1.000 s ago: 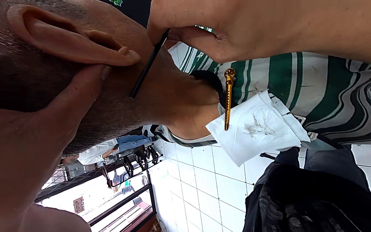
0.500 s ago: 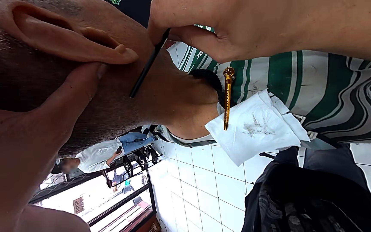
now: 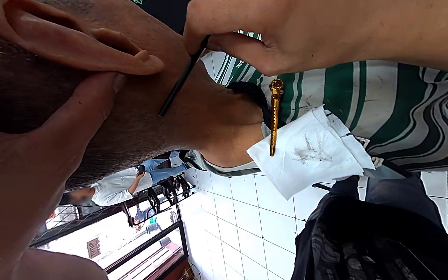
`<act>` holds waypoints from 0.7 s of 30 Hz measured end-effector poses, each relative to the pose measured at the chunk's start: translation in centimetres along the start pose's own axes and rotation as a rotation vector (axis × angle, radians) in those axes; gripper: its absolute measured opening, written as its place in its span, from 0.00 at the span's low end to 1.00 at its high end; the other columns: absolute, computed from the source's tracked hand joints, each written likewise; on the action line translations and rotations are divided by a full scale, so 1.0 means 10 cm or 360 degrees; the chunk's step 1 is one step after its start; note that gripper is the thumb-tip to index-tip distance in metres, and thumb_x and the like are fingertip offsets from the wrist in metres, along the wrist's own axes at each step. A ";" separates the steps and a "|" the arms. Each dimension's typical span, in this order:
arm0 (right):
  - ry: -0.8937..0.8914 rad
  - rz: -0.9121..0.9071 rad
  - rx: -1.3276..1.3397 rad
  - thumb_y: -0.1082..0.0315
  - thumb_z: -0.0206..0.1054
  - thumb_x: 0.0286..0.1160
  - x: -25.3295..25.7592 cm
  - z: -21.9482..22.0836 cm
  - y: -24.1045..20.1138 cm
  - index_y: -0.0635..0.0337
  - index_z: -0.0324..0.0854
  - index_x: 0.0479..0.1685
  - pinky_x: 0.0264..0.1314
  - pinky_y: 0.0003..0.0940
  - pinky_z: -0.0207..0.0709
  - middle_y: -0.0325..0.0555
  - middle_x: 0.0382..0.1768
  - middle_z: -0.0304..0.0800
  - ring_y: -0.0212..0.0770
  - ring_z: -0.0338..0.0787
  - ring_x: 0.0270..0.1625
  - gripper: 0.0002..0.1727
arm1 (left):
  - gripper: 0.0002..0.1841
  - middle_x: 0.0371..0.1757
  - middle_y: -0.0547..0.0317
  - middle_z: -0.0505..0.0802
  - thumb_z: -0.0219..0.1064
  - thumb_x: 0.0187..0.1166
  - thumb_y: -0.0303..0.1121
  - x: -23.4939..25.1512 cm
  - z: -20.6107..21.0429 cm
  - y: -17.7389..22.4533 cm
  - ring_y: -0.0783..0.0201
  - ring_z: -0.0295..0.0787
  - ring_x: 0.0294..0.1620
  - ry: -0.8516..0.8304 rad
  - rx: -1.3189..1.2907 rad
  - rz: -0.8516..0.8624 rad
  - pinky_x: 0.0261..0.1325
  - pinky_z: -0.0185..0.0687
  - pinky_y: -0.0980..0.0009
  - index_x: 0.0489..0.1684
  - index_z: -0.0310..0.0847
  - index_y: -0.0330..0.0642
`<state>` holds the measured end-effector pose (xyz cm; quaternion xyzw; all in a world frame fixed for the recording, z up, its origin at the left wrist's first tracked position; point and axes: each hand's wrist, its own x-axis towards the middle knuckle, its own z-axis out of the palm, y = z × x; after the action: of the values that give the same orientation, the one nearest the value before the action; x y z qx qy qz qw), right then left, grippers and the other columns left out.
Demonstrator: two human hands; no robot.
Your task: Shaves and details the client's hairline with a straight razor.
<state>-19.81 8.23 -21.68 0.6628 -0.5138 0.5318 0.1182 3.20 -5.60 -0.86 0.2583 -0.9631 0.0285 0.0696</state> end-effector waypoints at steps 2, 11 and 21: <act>-0.0013 0.0016 0.0005 0.66 0.55 0.89 0.00 0.00 0.00 0.58 0.88 0.54 0.36 0.26 0.77 0.39 0.37 0.88 0.30 0.86 0.38 0.15 | 0.18 0.53 0.74 0.92 0.78 0.75 0.43 0.00 0.00 0.04 0.80 0.89 0.53 -0.0001 0.0025 -0.0009 0.55 0.86 0.79 0.61 0.88 0.53; 0.0012 -0.0009 0.0071 0.67 0.54 0.89 0.01 0.03 0.02 0.56 0.89 0.53 0.43 0.27 0.81 0.39 0.42 0.91 0.31 0.89 0.45 0.16 | 0.16 0.49 0.72 0.93 0.78 0.75 0.43 0.00 -0.01 0.00 0.79 0.90 0.47 -0.0004 0.0031 -0.0018 0.50 0.87 0.78 0.58 0.89 0.53; 0.0003 -0.0092 0.0004 0.70 0.54 0.87 0.00 0.02 0.01 0.58 0.89 0.53 0.40 0.28 0.77 0.42 0.40 0.88 0.34 0.86 0.43 0.16 | 0.15 0.51 0.72 0.93 0.78 0.75 0.43 -0.02 -0.02 -0.06 0.79 0.89 0.50 -0.0006 0.0053 -0.0034 0.51 0.86 0.79 0.58 0.90 0.53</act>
<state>-19.72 8.07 -21.83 0.6770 -0.4935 0.5295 0.1332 3.67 -6.02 -0.70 0.2698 -0.9598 0.0434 0.0636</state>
